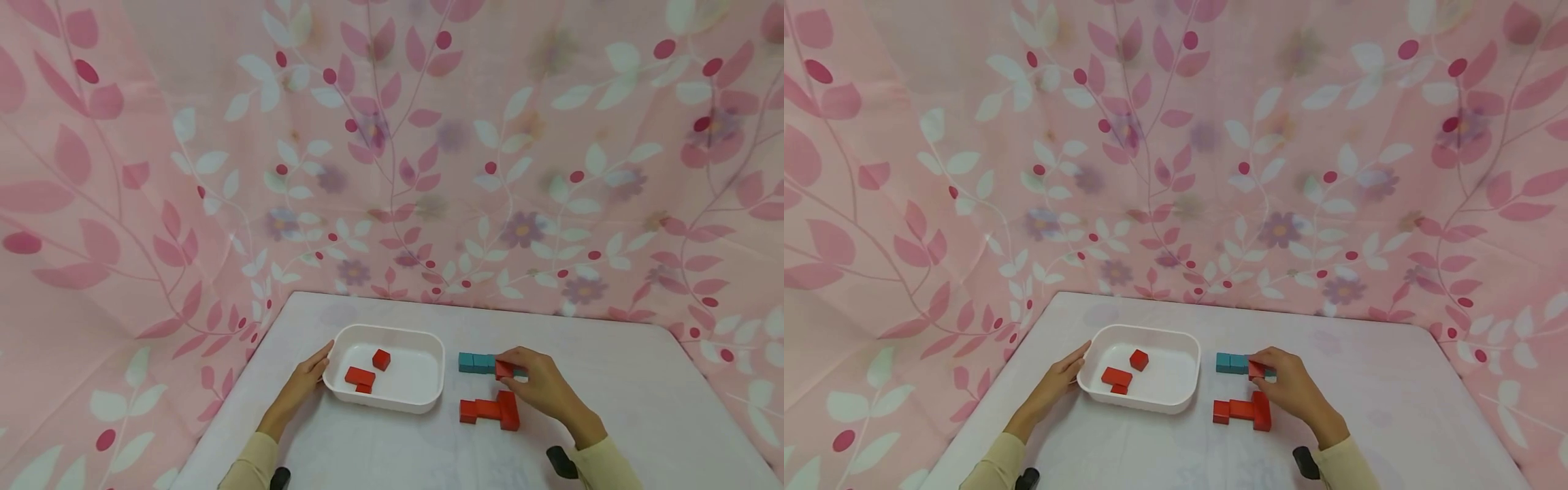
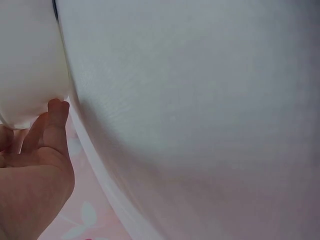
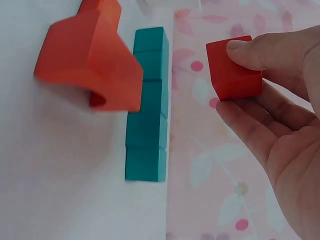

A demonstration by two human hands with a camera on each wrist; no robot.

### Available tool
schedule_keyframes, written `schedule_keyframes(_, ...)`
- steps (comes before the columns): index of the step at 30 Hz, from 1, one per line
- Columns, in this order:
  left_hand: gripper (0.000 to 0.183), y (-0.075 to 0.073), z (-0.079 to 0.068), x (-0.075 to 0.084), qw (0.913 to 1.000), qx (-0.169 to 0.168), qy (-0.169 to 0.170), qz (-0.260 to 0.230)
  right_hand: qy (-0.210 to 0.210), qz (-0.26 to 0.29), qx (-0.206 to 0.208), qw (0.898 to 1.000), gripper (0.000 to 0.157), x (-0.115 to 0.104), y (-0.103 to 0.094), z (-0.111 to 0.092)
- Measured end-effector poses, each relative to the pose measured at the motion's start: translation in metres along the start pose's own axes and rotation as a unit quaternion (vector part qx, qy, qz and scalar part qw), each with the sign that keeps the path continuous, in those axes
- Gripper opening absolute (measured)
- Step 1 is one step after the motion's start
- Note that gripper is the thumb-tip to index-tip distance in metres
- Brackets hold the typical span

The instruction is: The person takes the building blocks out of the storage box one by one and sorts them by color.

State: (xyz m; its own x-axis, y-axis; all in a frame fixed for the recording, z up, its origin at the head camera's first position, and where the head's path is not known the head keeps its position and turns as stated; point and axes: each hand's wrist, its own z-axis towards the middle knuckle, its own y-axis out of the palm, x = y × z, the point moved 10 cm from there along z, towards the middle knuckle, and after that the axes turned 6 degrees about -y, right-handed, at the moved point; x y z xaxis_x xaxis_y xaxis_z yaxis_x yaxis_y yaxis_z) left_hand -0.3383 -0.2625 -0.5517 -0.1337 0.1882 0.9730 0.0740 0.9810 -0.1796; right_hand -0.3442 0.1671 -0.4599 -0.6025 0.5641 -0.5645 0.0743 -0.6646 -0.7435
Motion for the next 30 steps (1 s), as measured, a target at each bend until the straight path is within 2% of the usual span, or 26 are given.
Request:
schedule_keyframes(6, 0.047, 0.001, 0.000, 0.001, 1.0000, -0.004, 0.003, -0.006, -0.002, -0.011, 0.009, 1.000, 0.040, 0.007, -0.010, -0.013)
schedule_keyframes(10, 0.046, 0.000, 0.000, 0.000, 1.0000, 0.002, -0.002, -0.007, 0.019, 0.001, 0.002, 1.000, 0.039, 0.016, -0.010, -0.022)
schedule_keyframes(14, 0.046, -0.001, 0.000, -0.002, 0.9998, 0.009, -0.014, -0.011, 0.050, 0.006, -0.013, 0.999, 0.038, 0.026, -0.008, -0.031)
schedule_keyframes(21, 0.046, -0.001, -0.001, -0.002, 0.9998, 0.006, -0.017, -0.012, 0.103, 0.018, -0.035, 0.994, 0.038, 0.041, -0.001, -0.041)
schedule_keyframes(30, 0.046, 0.000, -0.001, -0.001, 0.9998, 0.001, -0.018, -0.009, 0.123, 0.029, -0.047, 0.991, 0.037, 0.050, 0.008, -0.047)
